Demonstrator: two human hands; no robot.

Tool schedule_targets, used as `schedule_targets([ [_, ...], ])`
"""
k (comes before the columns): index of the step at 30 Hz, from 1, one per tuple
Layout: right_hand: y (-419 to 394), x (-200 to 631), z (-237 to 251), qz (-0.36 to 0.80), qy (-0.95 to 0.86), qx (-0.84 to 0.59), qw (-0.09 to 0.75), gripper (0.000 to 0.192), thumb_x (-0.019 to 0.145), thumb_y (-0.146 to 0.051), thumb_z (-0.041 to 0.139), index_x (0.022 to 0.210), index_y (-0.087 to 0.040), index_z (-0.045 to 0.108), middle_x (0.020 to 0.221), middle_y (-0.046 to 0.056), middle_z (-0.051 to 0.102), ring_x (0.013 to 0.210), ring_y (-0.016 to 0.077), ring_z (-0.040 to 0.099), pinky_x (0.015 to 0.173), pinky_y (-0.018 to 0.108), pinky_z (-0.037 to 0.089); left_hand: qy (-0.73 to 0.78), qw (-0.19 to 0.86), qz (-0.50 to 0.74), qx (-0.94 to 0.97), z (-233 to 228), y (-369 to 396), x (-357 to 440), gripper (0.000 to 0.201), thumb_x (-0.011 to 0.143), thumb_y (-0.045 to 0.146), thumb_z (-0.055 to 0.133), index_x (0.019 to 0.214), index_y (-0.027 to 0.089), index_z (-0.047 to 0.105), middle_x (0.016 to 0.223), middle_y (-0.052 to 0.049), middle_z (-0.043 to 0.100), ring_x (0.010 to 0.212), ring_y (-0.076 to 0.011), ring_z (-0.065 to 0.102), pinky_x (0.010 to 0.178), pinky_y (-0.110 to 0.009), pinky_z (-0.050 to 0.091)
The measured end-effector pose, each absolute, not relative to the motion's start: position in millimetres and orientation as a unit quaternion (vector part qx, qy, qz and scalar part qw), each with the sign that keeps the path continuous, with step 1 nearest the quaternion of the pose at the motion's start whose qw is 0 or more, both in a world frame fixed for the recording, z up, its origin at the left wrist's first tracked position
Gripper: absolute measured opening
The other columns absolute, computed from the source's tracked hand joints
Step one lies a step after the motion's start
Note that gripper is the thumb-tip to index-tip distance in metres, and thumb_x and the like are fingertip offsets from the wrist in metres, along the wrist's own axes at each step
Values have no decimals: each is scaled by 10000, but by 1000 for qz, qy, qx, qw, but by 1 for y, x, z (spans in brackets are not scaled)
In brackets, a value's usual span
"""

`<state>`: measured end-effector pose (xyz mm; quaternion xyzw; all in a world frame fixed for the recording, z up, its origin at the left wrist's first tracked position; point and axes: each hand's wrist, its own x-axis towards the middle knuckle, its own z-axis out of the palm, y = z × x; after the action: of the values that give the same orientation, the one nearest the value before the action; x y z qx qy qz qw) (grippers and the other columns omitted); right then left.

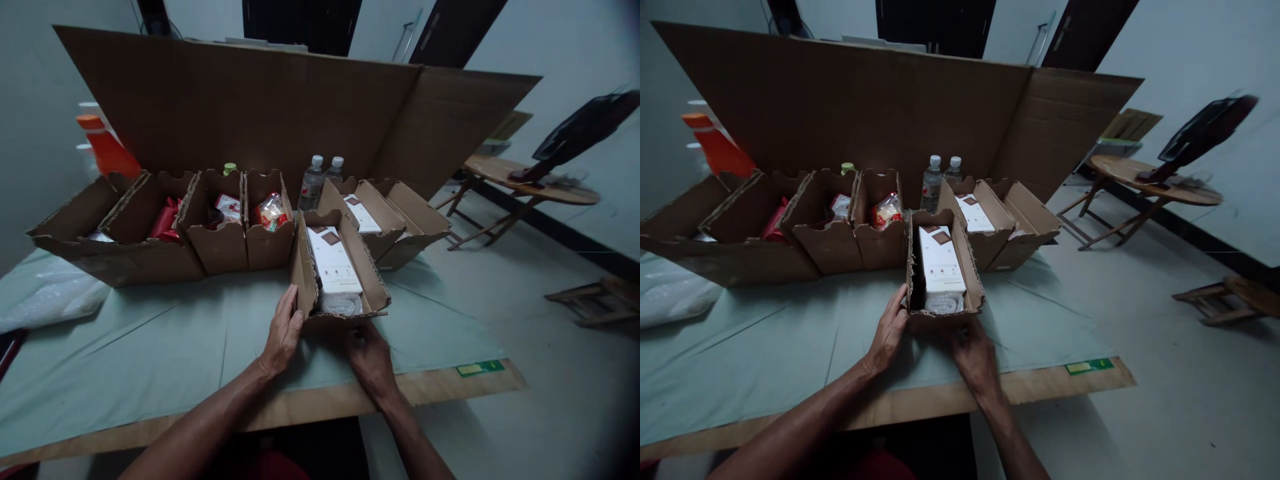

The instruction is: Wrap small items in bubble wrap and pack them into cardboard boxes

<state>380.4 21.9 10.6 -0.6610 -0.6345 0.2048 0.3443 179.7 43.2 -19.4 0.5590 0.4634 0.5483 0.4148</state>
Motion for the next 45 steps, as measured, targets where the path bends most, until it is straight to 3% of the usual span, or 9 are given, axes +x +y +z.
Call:
schedule_targets([
  [4, 52, 370, 18, 169, -635, -689, 305, 257, 832, -426, 591, 955, -217, 674, 947, 85, 758, 858, 264, 708, 717, 332, 505, 471, 412, 544, 559, -19, 52, 180, 583, 987, 461, 442, 1512, 209, 451, 1595, -110, 430, 1498, -278, 358, 1264, -469, 243],
  [10, 119, 359, 29, 132, -624, -738, 221, 274, 899, -404, 593, 1050, -201, 699, 974, 135, 776, 884, 293, 725, 702, 332, 453, 509, 413, 509, 558, -23, 62, 176, 728, 884, 342, 592, 1556, 198, 353, 1610, -168, 376, 1475, -334, 380, 1196, -549, 328],
  [15, 118, 358, 26, 130, -622, -734, 242, 288, 937, -380, 556, 1067, -163, 694, 948, 152, 774, 864, 289, 725, 731, 348, 475, 530, 427, 507, 529, -28, 64, 168, 734, 849, 270, 613, 1543, 257, 375, 1607, -157, 374, 1445, -345, 423, 1118, -546, 414],
  [18, 103, 345, 23, 169, -678, -662, 272, 240, 935, -331, 551, 1040, -184, 710, 962, 102, 781, 860, 236, 726, 780, 323, 515, 518, 421, 520, 534, -29, 66, 169, 724, 827, 247, 624, 1520, 238, 417, 1587, -151, 410, 1473, -325, 386, 1185, -532, 338],
  [21, 106, 326, 22, 210, -740, -569, 291, 291, 897, -261, 581, 1160, -202, 692, 1112, 77, 770, 944, 200, 728, 855, 301, 543, 515, 412, 519, 543, -29, 67, 172, 729, 800, 237, 629, 1503, 205, 437, 1580, -143, 425, 1478, -311, 380, 1220, -506, 297],
  [27, 139, 319, 18, 199, -749, -558, 296, 424, 874, -237, 583, 1290, -175, 634, 1183, 119, 749, 1007, 243, 727, 923, 384, 561, 538, 421, 510, 522, -28, 67, 170, 713, 786, 264, 627, 1470, 152, 460, 1538, -171, 464, 1428, -312, 444, 1187, -484, 355],
  [34, 139, 329, 12, 193, -762, -550, 282, 517, 833, -267, 625, 1342, -172, 621, 1356, 141, 669, 1242, 288, 635, 1075, 458, 494, 535, 443, 529, 487, -30, 68, 173, 669, 790, 265, 628, 1434, 156, 488, 1506, -167, 493, 1400, -296, 473, 1172, -466, 364],
  [40, 141, 329, 18, 212, -770, -546, 253, 594, 808, -269, 654, 1388, -158, 588, 1377, 163, 647, 1211, 298, 648, 1023, 464, 527, 532, 467, 542, 453, -29, 70, 171, 646, 795, 259, 639, 1415, 144, 501, 1461, -172, 542, 1359, -289, 518, 1164, -457, 371],
  [45, 129, 314, 47, 220, -759, -531, 304, 415, 858, -253, 599, 1263, -184, 659, 1174, 104, 742, 901, 206, 720, 886, 357, 566, 524, 500, 565, 395, -28, 72, 171, 634, 765, 273, 668, 1369, 144, 522, 1450, -184, 555, 1354, -296, 529, 1164, -462, 376],
])
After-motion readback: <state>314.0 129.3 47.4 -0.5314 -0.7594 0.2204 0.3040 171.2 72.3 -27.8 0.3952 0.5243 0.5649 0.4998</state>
